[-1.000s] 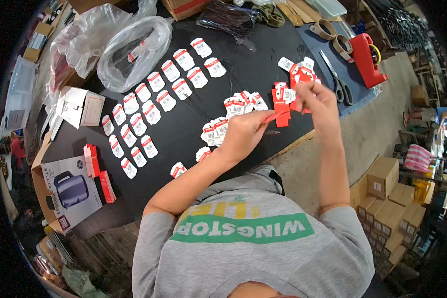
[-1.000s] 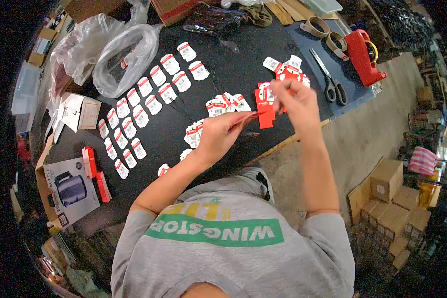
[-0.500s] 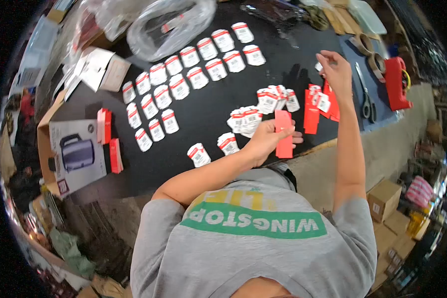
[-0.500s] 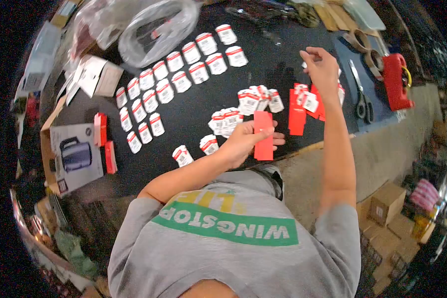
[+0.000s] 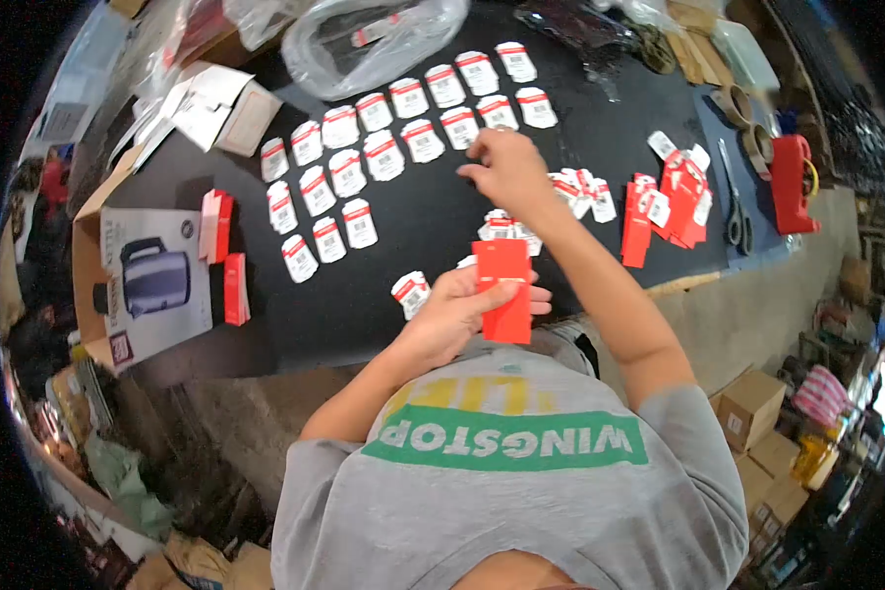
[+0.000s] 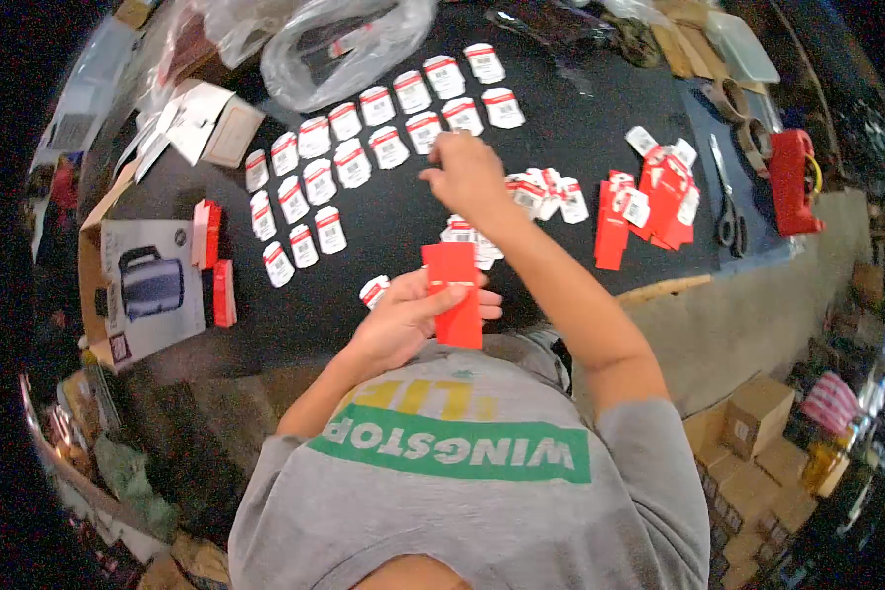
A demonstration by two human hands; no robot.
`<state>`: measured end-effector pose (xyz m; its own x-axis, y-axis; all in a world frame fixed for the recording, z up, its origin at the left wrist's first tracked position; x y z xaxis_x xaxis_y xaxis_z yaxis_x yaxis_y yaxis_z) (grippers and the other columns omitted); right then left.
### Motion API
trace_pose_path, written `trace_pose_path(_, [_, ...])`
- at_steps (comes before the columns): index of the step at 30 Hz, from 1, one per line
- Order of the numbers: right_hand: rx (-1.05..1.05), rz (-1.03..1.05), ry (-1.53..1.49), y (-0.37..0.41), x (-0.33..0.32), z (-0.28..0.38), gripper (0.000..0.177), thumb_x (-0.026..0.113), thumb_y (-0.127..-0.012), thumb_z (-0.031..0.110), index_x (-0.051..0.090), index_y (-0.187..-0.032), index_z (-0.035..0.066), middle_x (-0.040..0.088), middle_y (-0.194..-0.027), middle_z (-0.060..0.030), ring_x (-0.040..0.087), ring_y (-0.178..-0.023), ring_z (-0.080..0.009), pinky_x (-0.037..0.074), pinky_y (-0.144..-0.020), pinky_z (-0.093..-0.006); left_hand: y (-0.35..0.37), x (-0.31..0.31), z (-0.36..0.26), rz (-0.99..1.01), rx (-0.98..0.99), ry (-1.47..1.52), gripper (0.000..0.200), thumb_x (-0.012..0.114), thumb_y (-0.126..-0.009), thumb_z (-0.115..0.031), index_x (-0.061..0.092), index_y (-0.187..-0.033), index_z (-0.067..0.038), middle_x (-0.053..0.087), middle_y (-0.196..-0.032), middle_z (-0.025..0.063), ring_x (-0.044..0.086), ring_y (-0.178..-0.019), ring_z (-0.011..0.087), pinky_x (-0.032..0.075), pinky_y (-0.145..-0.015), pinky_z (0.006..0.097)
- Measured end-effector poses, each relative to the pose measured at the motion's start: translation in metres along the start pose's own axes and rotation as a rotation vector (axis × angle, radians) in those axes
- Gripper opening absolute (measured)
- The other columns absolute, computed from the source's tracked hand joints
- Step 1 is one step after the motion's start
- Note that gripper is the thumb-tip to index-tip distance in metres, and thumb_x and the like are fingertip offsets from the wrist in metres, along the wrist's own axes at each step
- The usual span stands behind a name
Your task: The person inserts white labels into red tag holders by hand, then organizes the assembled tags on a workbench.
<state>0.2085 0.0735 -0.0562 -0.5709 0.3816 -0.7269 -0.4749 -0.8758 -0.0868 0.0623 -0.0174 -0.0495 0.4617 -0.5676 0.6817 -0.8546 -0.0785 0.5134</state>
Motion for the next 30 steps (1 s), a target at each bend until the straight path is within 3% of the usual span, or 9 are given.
trace_pose_path(2, [-0.001,-0.08,0.138,-0.001,0.001,0.006,0.028,0.074,-0.071,0.02,0.06,-0.083,-0.001,0.061,-0.088,-0.0198,0.064,-0.08,-0.0369,0.051,-0.069,-0.0447,0.007,-0.01,-0.005,-0.077,0.023,0.021,0.032,0.054,-0.093,-0.014,0.05,-0.119,0.004,0.06,-0.112,0.0216,0.061,-0.105,0.0304,0.05,-0.091,0.0418])
trace_pose_path(3, [0.09,-0.089,0.142,-0.002,0.006,-0.006,0.021,0.074,-0.07,0.019,0.063,-0.077,0.003,0.063,-0.085,-0.0167,0.063,-0.08,-0.0355,0.049,-0.071,-0.0438,0.011,-0.011,-0.011,-0.088,0.048,0.017,0.031,0.054,-0.093,-0.014,0.05,-0.119,0.004,0.06,-0.112,0.0217,0.061,-0.104,0.0304,0.05,-0.091,0.0422])
trace_pose_path(6, [0.082,-0.086,0.076,0.001,0.008,0.0,0.011,0.068,-0.073,0.01,0.063,-0.074,0.001,0.061,-0.085,-0.02,0.063,-0.079,-0.0371,0.049,-0.071,-0.0453,0.014,-0.028,-0.02,-0.134,0.144,-0.049,0.033,0.052,-0.095,-0.017,0.05,-0.117,0.006,0.061,-0.11,0.0229,0.062,-0.103,0.0291,0.053,-0.086,0.0402])
trace_pose_path(16, [0.069,-0.121,-0.113,0.009,-0.006,0.009,0.009,0.062,-0.079,0.005,0.056,-0.079,-0.002,0.058,-0.084,-0.0193,0.061,-0.075,-0.0351,0.048,-0.066,-0.0428,0.014,-0.034,-0.049,-0.232,0.243,-0.064,0.029,0.055,-0.093,-0.014,0.053,-0.114,0.006,0.063,-0.107,0.0222,0.065,-0.098,0.0278,0.052,-0.086,0.0386])
trace_pose_path(18, [0.007,-0.149,-0.418,0.011,-0.028,0.02,0.01,0.062,-0.081,0.005,0.055,-0.082,-0.003,0.059,-0.078,-0.0147,0.06,-0.067,-0.0245,0.047,-0.061,-0.0353,0.016,-0.043,-0.057,-0.285,0.299,-0.086,0.029,0.056,-0.092,-0.013,0.053,-0.114,0.006,0.063,-0.108,0.022,0.064,-0.099,0.0283,0.052,-0.086,0.0386])
trace_pose_path(19, [0.005,-0.154,-0.418,0.012,-0.04,0.026,0.01,0.062,-0.081,0.005,0.055,-0.082,-0.003,0.059,-0.078,-0.0147,0.06,-0.067,-0.0245,0.047,-0.061,-0.0353,0.017,-0.047,-0.062,-0.309,0.328,-0.114,0.029,0.057,-0.092,-0.013,0.053,-0.114,0.006,0.063,-0.108,0.0218,0.064,-0.099,0.0288,0.052,-0.086,0.0386])
trace_pose_path(21, [0.081,-0.049,-0.753,0.014,-0.05,0.032,0.009,0.06,-0.084,0.003,0.054,-0.083,-0.002,0.059,-0.074,-0.0092,0.056,-0.061,-0.0131,0.044,-0.055,-0.027,0.017,-0.05,-0.07,-0.33,0.374,-0.116,0.029,0.057,-0.092,-0.013,0.053,-0.114,0.006,0.063,-0.108,0.0218,0.064,-0.099,0.029,0.053,-0.086,0.0385])
trace_pose_path(24, [0.124,0.041,-0.973,0.021,-0.057,0.043,0.006,0.058,-0.086,0.001,0.053,-0.085,-0.002,0.06,-0.075,-0.0062,0.054,-0.058,-0.0077,0.043,-0.053,-0.0236,0.017,-0.054,-0.081,-0.375,0.437,-0.122,0.028,0.057,-0.092,-0.013,0.053,-0.113,0.005,0.063,-0.108,0.0214,0.064,-0.099,0.0289,0.053,-0.084,0.0375])
trace_pose_path(30, [0.105,0.102,-1.224,0.031,-0.062,0.062,0.005,0.054,-0.087,-0.005,0.057,-0.091,-0.004,0.061,-0.078,-0.0067,0.064,-0.064,-0.0117,0.05,-0.055,-0.0229,0.023,-0.061,-0.095,-0.476,0.528,-0.162,0.025,0.057,-0.092,-0.014,0.054,-0.112,0.001,0.064,-0.106,0.0156,0.064,-0.099,0.0248,0.055,-0.079,0.0339])
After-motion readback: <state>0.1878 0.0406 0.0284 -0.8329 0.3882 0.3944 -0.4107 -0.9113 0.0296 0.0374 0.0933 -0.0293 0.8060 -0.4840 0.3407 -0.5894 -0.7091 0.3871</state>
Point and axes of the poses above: each hand's wrist, its own y-axis away from the middle knuckle, its own x-axis out of the palm, z = x × y, the point moved 10 cm from there along -y, towards the middle knuckle
